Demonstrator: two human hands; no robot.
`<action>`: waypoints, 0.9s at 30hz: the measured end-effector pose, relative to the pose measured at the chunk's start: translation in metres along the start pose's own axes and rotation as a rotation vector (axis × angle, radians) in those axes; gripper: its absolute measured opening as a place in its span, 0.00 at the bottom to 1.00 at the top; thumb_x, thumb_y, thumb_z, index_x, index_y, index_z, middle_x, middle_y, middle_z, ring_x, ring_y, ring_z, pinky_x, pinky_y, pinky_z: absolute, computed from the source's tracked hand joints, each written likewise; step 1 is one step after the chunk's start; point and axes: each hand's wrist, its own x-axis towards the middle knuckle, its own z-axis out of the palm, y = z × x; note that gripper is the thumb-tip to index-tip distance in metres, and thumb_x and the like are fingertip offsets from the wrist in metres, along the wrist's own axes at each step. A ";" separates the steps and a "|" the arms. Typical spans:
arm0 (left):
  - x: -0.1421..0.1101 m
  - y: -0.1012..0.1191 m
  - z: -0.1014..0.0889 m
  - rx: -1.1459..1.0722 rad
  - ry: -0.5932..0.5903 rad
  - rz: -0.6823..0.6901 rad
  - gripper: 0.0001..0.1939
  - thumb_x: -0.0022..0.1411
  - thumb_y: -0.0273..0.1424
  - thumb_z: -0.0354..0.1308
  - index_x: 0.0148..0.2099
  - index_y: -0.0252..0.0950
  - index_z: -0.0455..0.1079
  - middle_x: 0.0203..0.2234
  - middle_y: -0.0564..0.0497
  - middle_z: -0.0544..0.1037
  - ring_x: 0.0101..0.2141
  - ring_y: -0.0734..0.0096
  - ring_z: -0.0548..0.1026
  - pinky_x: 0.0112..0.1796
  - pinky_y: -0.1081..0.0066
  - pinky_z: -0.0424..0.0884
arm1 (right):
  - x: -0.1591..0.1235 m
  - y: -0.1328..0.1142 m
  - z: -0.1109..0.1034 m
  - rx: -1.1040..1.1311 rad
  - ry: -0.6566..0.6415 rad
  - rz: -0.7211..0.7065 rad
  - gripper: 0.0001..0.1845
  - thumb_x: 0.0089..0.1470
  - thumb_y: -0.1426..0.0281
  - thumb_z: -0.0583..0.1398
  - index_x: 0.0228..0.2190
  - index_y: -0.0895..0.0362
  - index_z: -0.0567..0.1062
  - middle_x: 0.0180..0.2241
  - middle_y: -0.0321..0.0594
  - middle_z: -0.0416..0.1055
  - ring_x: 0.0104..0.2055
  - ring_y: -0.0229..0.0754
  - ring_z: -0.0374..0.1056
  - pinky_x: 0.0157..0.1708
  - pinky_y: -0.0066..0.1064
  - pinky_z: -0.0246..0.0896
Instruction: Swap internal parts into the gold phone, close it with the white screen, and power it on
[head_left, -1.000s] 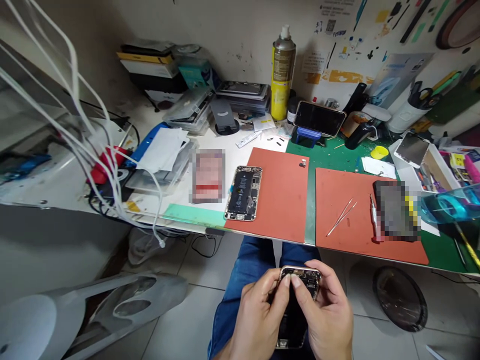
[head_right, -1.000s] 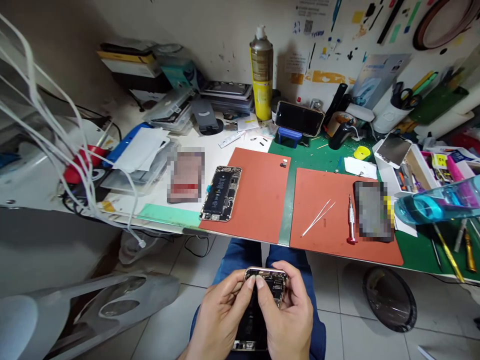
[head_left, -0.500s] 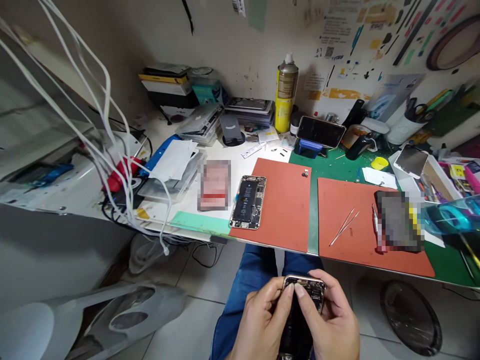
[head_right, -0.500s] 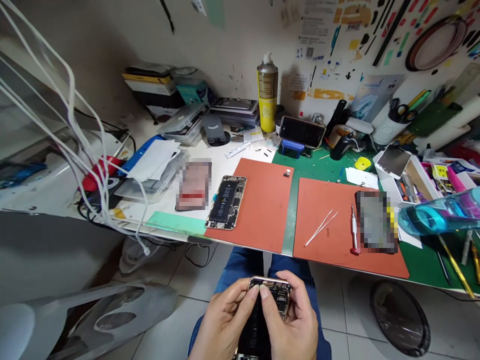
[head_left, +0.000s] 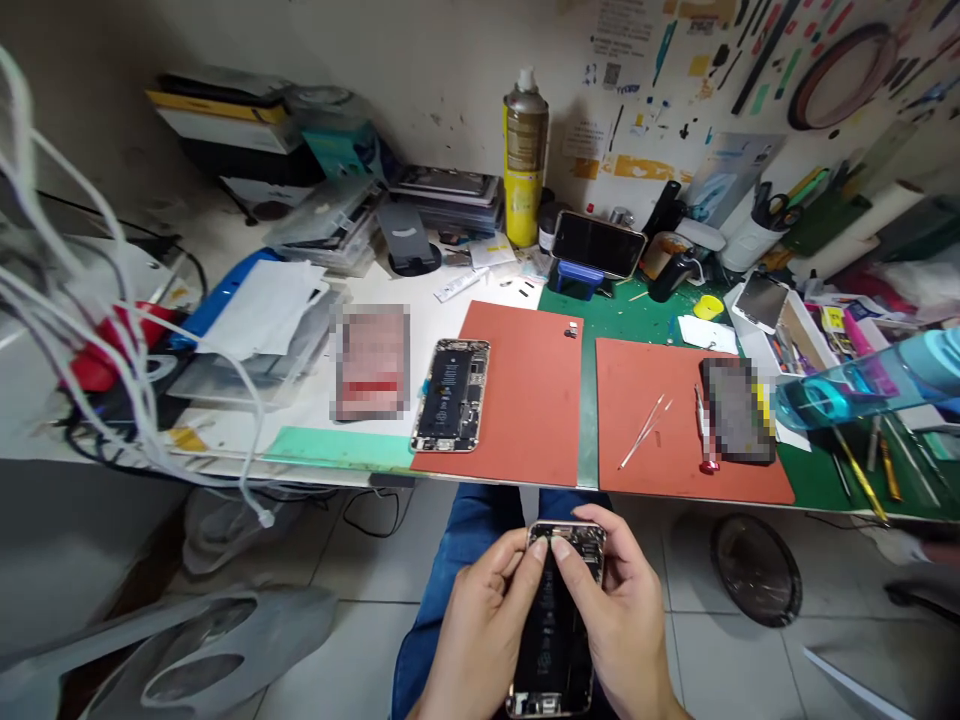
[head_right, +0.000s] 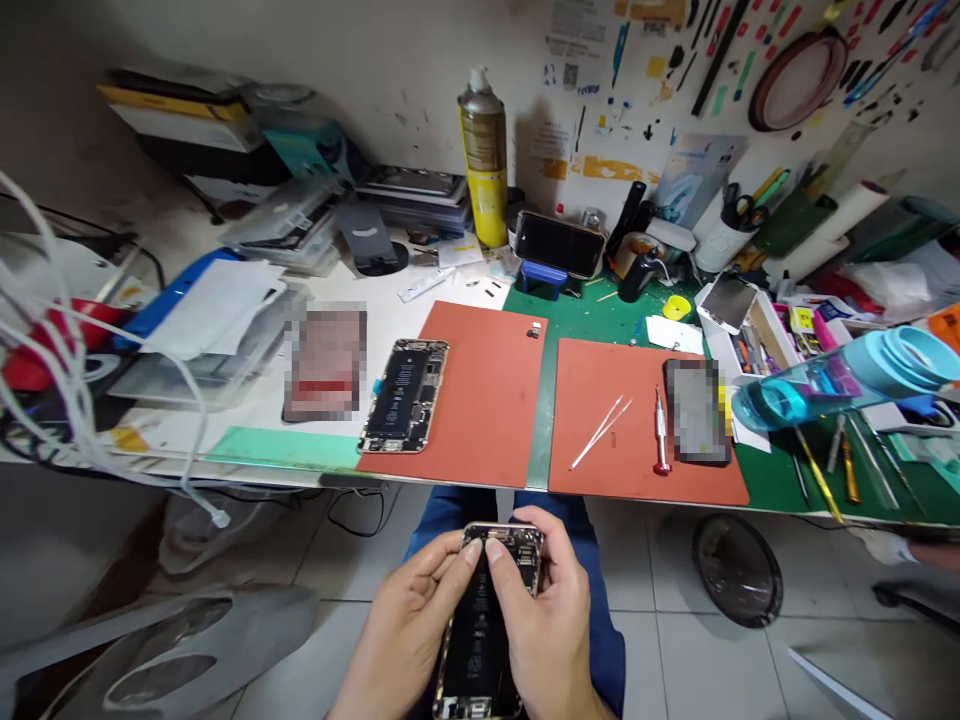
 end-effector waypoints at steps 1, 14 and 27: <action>0.001 0.001 0.000 -0.026 -0.016 -0.026 0.25 0.70 0.53 0.62 0.53 0.38 0.82 0.47 0.43 0.86 0.45 0.58 0.83 0.48 0.68 0.78 | 0.001 -0.002 0.000 0.015 -0.024 0.007 0.28 0.55 0.53 0.74 0.51 0.55 0.79 0.39 0.43 0.84 0.35 0.44 0.79 0.35 0.29 0.77; 0.005 0.006 0.001 -0.018 -0.010 -0.071 0.28 0.66 0.56 0.65 0.52 0.36 0.82 0.48 0.41 0.85 0.48 0.53 0.83 0.50 0.63 0.79 | 0.002 -0.007 -0.001 0.014 -0.060 -0.002 0.24 0.59 0.55 0.72 0.51 0.54 0.78 0.40 0.42 0.83 0.34 0.41 0.77 0.33 0.28 0.74; 0.003 0.004 0.001 -0.025 -0.024 -0.050 0.24 0.66 0.52 0.67 0.51 0.37 0.82 0.47 0.43 0.86 0.48 0.55 0.83 0.51 0.64 0.80 | 0.001 0.001 -0.004 -0.043 -0.045 -0.055 0.21 0.61 0.58 0.71 0.51 0.54 0.78 0.38 0.39 0.81 0.32 0.39 0.75 0.32 0.26 0.74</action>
